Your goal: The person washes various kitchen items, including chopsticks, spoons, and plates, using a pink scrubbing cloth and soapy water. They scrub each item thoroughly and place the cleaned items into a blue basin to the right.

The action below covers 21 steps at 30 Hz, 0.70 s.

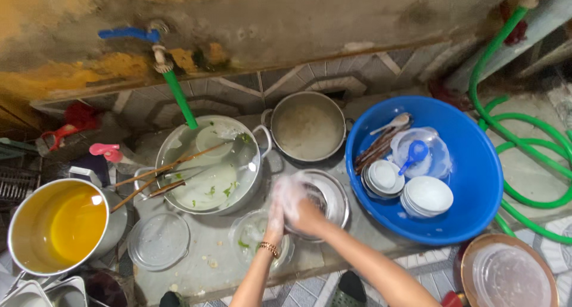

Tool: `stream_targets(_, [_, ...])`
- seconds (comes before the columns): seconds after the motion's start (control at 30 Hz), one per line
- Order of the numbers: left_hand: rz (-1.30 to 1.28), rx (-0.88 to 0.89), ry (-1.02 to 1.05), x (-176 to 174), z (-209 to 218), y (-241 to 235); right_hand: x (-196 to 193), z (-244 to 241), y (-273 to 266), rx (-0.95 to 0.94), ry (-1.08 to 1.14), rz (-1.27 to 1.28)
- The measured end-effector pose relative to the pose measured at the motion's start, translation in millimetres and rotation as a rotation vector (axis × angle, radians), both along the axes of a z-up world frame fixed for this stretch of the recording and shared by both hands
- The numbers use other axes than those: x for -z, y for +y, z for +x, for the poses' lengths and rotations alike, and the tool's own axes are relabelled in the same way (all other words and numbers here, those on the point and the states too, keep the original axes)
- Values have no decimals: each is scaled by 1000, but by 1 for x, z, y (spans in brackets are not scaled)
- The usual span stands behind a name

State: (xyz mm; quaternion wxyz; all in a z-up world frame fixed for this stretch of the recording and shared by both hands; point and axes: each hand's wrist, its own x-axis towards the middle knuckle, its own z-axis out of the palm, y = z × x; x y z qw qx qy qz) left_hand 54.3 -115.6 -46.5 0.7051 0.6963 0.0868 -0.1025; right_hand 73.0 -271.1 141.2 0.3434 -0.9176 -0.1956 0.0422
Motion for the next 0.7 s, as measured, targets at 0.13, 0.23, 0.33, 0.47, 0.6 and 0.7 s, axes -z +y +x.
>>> stream_targets(0.13, [-8,48,82,-37,4,38,-6,-11,-19,-200,139,-104])
stream_targets(0.23, [-23,65,-33,-63,7,13,11,-1,-8,43,-114,-153])
stream_targets(0.33, [-7,87,-321,-91,13,1,24,-9,5,-36,76,296])
stream_targets(0.47, [117,25,-97,-119,34,22,-4,-32,-22,-316,156,73])
stream_targets(0.6, [6,39,501,-153,24,11,19,-36,-34,-236,-109,-23])
stream_targets(0.7, [-103,84,699,-165,27,5,54,-45,-63,-91,-169,-77])
